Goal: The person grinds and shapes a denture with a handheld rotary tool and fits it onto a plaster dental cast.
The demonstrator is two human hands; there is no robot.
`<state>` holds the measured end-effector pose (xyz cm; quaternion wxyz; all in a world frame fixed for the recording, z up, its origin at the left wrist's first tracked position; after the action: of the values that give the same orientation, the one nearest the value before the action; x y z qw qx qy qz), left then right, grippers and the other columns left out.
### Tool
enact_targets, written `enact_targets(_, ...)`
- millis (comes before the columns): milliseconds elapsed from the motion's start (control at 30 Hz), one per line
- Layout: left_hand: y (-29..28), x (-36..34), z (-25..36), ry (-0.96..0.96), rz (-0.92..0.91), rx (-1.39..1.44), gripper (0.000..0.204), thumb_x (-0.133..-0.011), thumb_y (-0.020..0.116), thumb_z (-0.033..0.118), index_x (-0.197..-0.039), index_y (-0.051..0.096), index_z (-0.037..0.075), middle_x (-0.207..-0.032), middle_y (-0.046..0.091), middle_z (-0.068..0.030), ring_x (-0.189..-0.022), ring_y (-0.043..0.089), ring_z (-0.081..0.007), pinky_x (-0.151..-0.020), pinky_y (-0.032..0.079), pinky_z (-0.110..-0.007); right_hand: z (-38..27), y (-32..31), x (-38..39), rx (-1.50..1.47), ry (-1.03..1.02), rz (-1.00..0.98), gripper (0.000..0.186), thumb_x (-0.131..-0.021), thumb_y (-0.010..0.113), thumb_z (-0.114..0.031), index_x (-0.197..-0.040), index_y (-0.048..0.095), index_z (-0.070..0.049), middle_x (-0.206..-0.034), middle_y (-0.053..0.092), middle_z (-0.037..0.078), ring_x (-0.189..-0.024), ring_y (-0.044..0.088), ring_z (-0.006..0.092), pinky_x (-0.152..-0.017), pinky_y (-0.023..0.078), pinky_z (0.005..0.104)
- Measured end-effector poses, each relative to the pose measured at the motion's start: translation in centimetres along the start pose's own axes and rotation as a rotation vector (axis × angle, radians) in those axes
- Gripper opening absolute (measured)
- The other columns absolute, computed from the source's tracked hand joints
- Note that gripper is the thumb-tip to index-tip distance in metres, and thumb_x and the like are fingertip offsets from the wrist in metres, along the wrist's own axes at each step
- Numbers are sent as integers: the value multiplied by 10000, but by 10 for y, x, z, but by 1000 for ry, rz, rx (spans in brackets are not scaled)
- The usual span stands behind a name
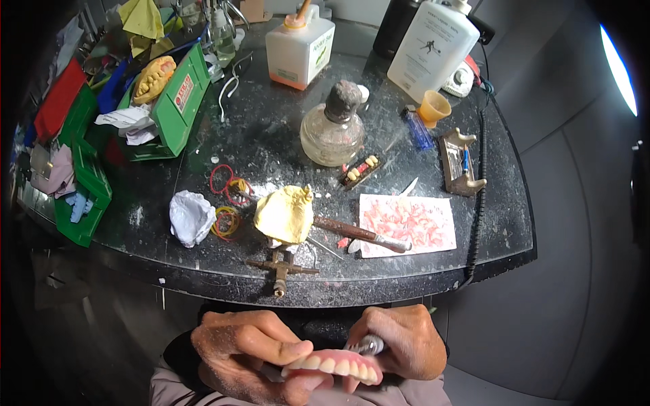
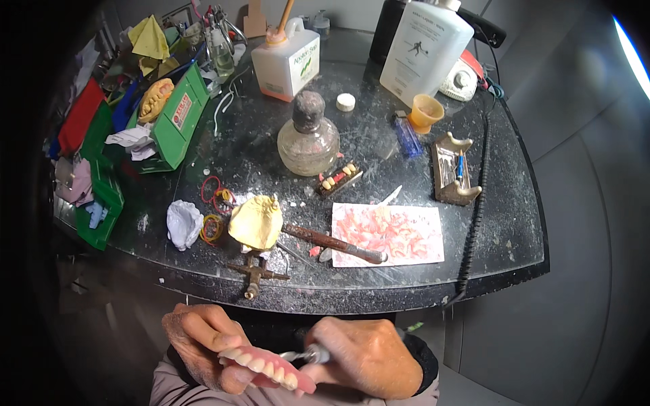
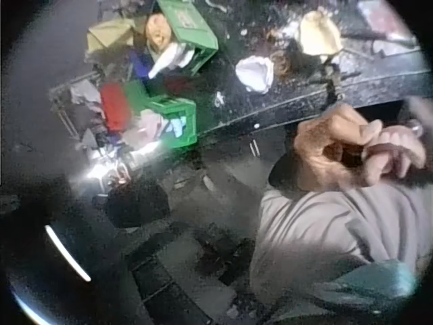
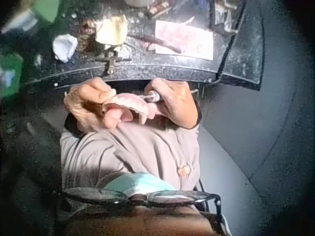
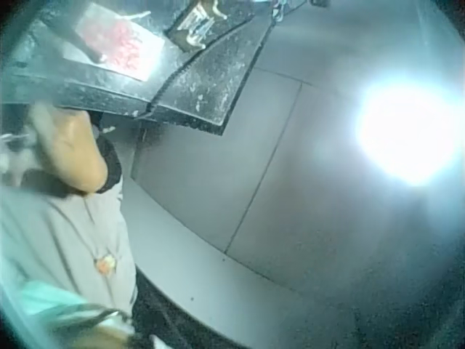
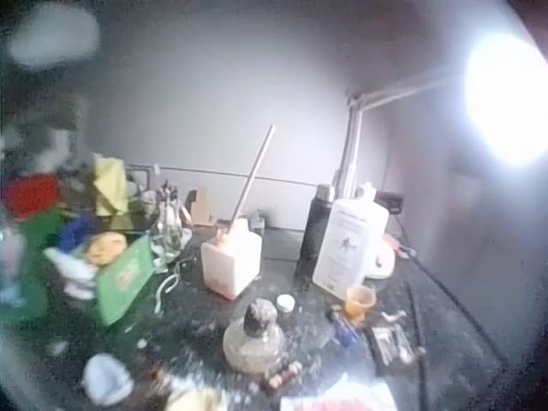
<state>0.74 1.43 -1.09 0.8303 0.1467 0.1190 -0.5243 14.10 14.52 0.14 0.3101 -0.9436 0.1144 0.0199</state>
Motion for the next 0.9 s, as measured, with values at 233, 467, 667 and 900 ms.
enact_targets(233,7,-17,10,136,84,-206,235,-585,761,-32,-782,640,12,-646,608,-75,-544,596,-87,-476,471,-180,6,-22,20,-76,189,350,433,-572,789,-267,-871,625,1,-698,615,90,-583,591,129,-520,449,227)
enact_targets(467,13,-17,9,155,-6,-325,191,-657,742,9,-821,644,8,-681,625,-73,-560,609,-99,-494,483,-187,-8,-7,7,-35,1,344,343,-633,792,-112,-915,636,5,-739,628,121,-627,627,161,-508,473,231)
enact_targets(667,-47,-21,13,260,227,-350,313,-768,675,169,-981,557,-28,-966,575,-179,-863,584,-232,-747,466,-339,-15,-9,16,-92,188,402,255,-702,717,-27,-936,626,15,-752,628,139,-663,631,171,-575,486,258)
enact_targets(900,-110,-37,34,-81,337,-1118,880,-544,822,244,-1261,365,18,-1234,396,-144,-1150,406,-294,-945,345,-374,-9,-7,19,-132,240,547,268,-642,746,-85,-886,666,-8,-757,543,75,-608,491,100,-574,398,220)
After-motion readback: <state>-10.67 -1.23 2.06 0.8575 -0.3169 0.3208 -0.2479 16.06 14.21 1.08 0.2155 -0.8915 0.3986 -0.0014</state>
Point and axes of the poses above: each hand's wrist, its own x-axis away from the middle knuckle, its own y-axis out of the palm, z = x × y, the point moved 3 cm from there along -x, towards the middle knuckle
